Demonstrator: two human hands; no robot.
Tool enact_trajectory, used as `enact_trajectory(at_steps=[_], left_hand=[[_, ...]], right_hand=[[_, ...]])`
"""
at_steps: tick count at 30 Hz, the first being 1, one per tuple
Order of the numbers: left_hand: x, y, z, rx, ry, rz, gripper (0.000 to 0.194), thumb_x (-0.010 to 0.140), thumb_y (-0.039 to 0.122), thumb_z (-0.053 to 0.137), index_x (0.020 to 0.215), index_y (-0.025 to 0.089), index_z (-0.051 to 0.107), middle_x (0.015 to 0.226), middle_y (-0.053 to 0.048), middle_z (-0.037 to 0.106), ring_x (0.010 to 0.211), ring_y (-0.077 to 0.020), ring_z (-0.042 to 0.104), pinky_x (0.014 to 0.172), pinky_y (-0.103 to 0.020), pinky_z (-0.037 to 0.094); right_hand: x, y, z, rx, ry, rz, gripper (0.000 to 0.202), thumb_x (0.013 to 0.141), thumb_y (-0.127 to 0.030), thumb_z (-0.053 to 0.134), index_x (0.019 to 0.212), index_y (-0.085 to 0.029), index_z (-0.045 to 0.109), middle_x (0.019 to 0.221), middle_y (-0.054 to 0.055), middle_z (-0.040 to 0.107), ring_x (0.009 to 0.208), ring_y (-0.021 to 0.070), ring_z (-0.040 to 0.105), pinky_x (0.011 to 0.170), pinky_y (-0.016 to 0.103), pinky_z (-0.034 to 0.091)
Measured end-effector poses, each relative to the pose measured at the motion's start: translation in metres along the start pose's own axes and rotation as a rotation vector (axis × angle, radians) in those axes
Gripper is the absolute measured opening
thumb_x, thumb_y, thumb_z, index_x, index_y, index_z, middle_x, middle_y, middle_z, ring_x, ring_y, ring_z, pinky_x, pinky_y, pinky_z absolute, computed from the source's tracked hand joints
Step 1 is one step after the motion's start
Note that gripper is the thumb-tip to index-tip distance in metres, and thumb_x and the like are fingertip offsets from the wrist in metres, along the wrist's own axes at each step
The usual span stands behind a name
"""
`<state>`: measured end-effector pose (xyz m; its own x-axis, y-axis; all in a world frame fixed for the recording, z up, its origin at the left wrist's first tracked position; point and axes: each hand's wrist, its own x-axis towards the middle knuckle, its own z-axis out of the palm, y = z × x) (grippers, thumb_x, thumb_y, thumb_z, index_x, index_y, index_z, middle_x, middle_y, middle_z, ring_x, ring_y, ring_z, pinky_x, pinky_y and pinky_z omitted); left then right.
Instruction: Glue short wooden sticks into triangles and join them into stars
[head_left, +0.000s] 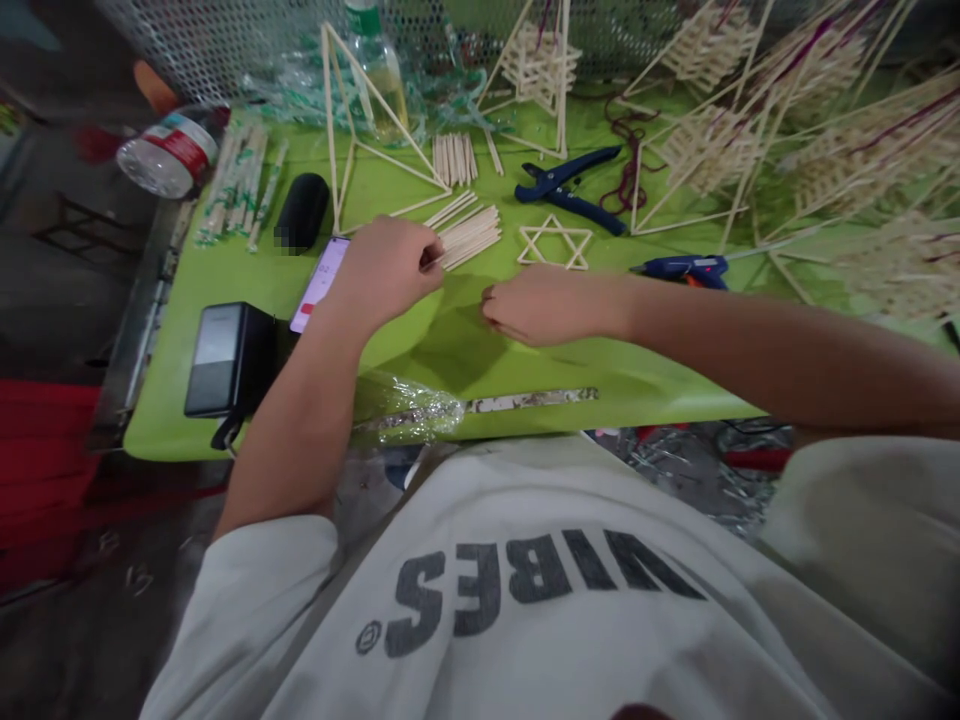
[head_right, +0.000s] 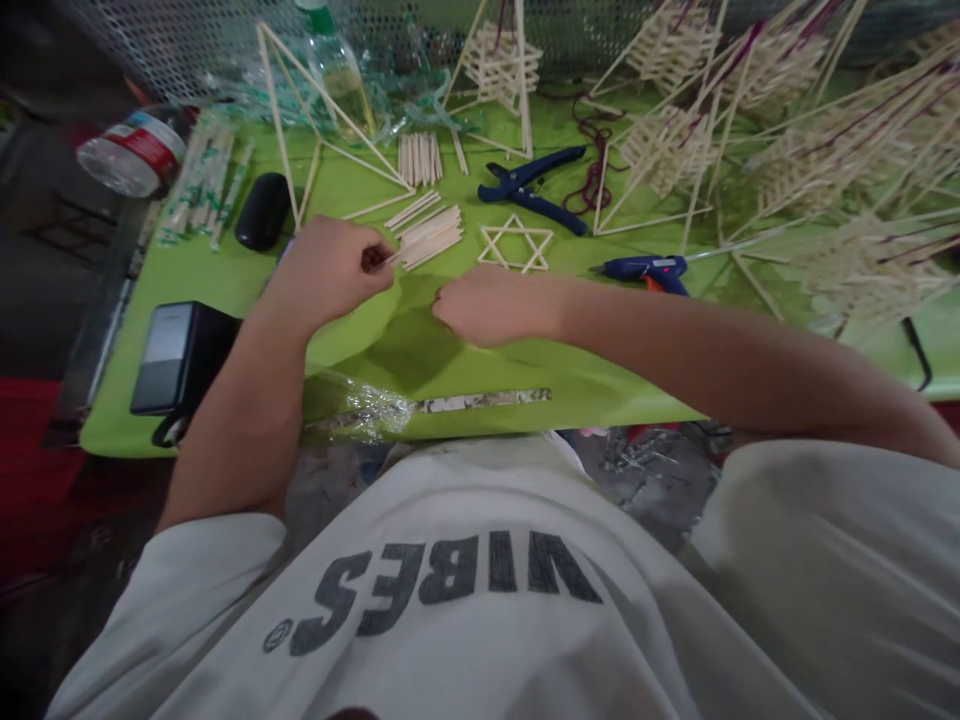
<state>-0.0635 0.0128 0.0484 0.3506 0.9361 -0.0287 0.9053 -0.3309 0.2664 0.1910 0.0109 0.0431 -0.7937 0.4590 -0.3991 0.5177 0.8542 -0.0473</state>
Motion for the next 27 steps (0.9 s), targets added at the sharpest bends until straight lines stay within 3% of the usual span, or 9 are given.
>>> enact_trajectory(at_steps=[3, 6, 11, 18, 23, 27], left_hand=[[-0.001, 0.003, -0.002, 0.036, 0.020, -0.050, 0.023, 0.103, 0.026, 0.067, 0.107, 0.022, 0.089, 0.105, -0.014, 0.089, 0.103, -0.0325, 0.080, 0.096, -0.044, 0.060], [-0.003, 0.008, -0.007, 0.058, 0.001, -0.064, 0.024, 0.105, 0.026, 0.066, 0.108, 0.020, 0.089, 0.106, -0.014, 0.088, 0.102, -0.0310, 0.078, 0.093, -0.041, 0.058], [-0.007, 0.014, -0.010, 0.112, -0.025, -0.030, 0.025, 0.108, 0.022, 0.064, 0.106, 0.019, 0.088, 0.102, -0.011, 0.085, 0.093, -0.0243, 0.070, 0.086, -0.039, 0.051], [-0.001, 0.009, 0.009, 0.072, -0.036, 0.022, 0.021, 0.106, 0.025, 0.068, 0.107, 0.022, 0.089, 0.106, -0.011, 0.086, 0.105, -0.0302, 0.077, 0.090, -0.042, 0.052], [0.001, 0.006, 0.015, 0.076, -0.047, 0.043, 0.023, 0.105, 0.024, 0.066, 0.106, 0.020, 0.088, 0.103, -0.011, 0.085, 0.100, -0.0274, 0.074, 0.087, -0.041, 0.050], [0.003, 0.008, 0.018, 0.047, -0.059, 0.023, 0.019, 0.104, 0.023, 0.069, 0.104, 0.021, 0.088, 0.104, -0.012, 0.086, 0.102, -0.0296, 0.076, 0.092, -0.043, 0.051]], right_hand=[[-0.004, 0.008, -0.008, 0.069, 0.030, 0.033, 0.032, 0.122, -0.024, 0.057, 0.136, -0.016, 0.085, 0.132, 0.017, 0.088, 0.107, 0.0295, 0.079, 0.086, 0.041, 0.050], [-0.006, 0.011, -0.008, 0.079, 0.088, 0.082, 0.033, 0.120, -0.023, 0.058, 0.134, -0.016, 0.087, 0.136, 0.017, 0.087, 0.113, 0.0320, 0.079, 0.088, 0.041, 0.049], [-0.004, -0.002, 0.003, -0.012, 0.064, 0.024, 0.038, 0.121, -0.019, 0.054, 0.126, -0.017, 0.091, 0.125, 0.016, 0.088, 0.105, 0.0304, 0.078, 0.091, 0.044, 0.051], [-0.001, -0.015, 0.006, -0.145, 0.060, 0.007, 0.033, 0.109, -0.003, 0.060, 0.117, -0.016, 0.090, 0.117, 0.017, 0.088, 0.097, 0.0298, 0.079, 0.084, 0.043, 0.054], [0.002, -0.011, 0.018, -0.133, 0.126, 0.008, 0.037, 0.112, -0.003, 0.055, 0.118, -0.018, 0.089, 0.115, 0.015, 0.088, 0.094, 0.0273, 0.079, 0.085, 0.042, 0.055], [0.000, -0.013, 0.020, -0.192, 0.096, -0.004, 0.039, 0.112, -0.002, 0.053, 0.126, -0.014, 0.088, 0.117, 0.016, 0.087, 0.091, 0.0267, 0.077, 0.080, 0.040, 0.052]])
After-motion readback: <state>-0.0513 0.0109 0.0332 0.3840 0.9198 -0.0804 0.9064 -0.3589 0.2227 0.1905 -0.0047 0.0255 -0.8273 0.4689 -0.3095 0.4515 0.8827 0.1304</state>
